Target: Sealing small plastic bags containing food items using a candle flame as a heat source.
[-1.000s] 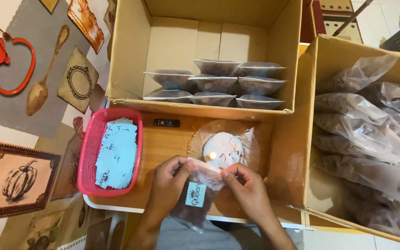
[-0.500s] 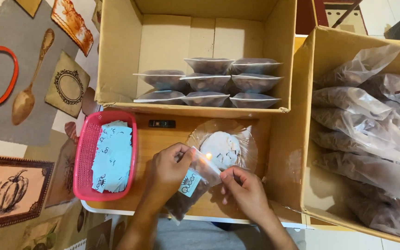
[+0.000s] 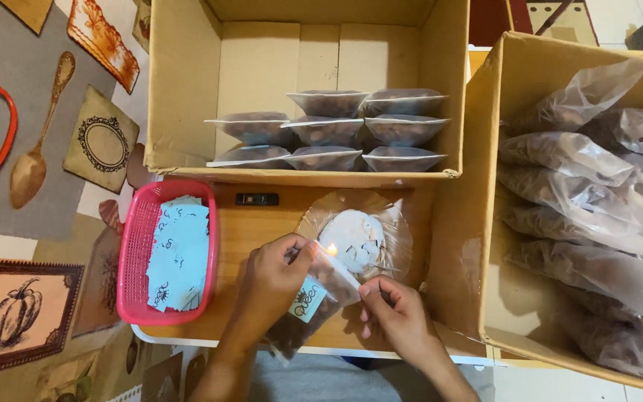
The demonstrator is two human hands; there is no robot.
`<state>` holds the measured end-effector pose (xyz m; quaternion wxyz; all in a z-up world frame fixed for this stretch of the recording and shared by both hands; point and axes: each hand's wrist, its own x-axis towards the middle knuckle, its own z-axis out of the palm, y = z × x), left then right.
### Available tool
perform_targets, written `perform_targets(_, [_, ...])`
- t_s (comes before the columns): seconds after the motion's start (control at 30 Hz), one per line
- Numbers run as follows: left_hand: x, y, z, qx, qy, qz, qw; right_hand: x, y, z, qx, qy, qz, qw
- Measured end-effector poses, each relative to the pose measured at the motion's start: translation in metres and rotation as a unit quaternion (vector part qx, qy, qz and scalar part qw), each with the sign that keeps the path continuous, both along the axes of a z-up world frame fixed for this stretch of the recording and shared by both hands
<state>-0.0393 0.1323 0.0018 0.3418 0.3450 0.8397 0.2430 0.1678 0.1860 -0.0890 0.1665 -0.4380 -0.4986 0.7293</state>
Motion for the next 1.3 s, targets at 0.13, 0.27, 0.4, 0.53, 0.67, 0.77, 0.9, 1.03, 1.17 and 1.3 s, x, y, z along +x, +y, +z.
perform_targets(0.13, [0.003,0.000,0.005,-0.008,0.010,-0.009,1.000,0.004,-0.003,0.004,-0.009,-0.017,-0.006,1.000])
perform_targets(0.27, [0.006,0.001,0.010,-0.030,-0.006,-0.006,1.000,0.007,-0.006,0.005,-0.033,-0.007,-0.019,0.999])
perform_targets(0.4, [0.008,0.001,0.007,-0.024,-0.031,-0.003,0.999,0.009,-0.011,0.007,-0.105,-0.012,-0.051,0.993])
perform_targets(0.53, [0.010,0.001,0.005,-0.049,-0.026,-0.005,0.998,0.013,-0.012,0.007,-0.087,-0.031,-0.039,0.995])
perform_targets(0.67, [0.011,-0.002,-0.002,-0.004,-0.050,-0.011,0.999,0.017,-0.013,0.010,-0.054,-0.039,-0.012,0.998])
perform_targets(0.77, [0.013,-0.002,0.000,-0.012,-0.050,-0.017,0.999,0.021,-0.015,0.008,-0.047,-0.041,-0.003,0.998])
perform_targets(0.9, [0.016,-0.001,0.007,-0.055,-0.050,-0.009,0.997,0.024,-0.018,0.009,-0.065,-0.058,0.006,0.996])
perform_targets(1.03, [0.017,-0.011,0.012,-0.065,-0.024,-0.032,0.997,0.026,-0.020,0.020,-0.053,-0.065,0.008,0.996])
perform_targets(1.17, [0.018,-0.026,0.007,-0.045,-0.023,-0.018,0.999,0.027,-0.020,0.032,0.024,-0.120,0.074,0.990])
perform_targets(1.3, [0.027,-0.039,0.014,-0.032,-0.035,0.007,0.999,0.020,-0.018,0.037,0.116,-0.090,0.064,0.987])
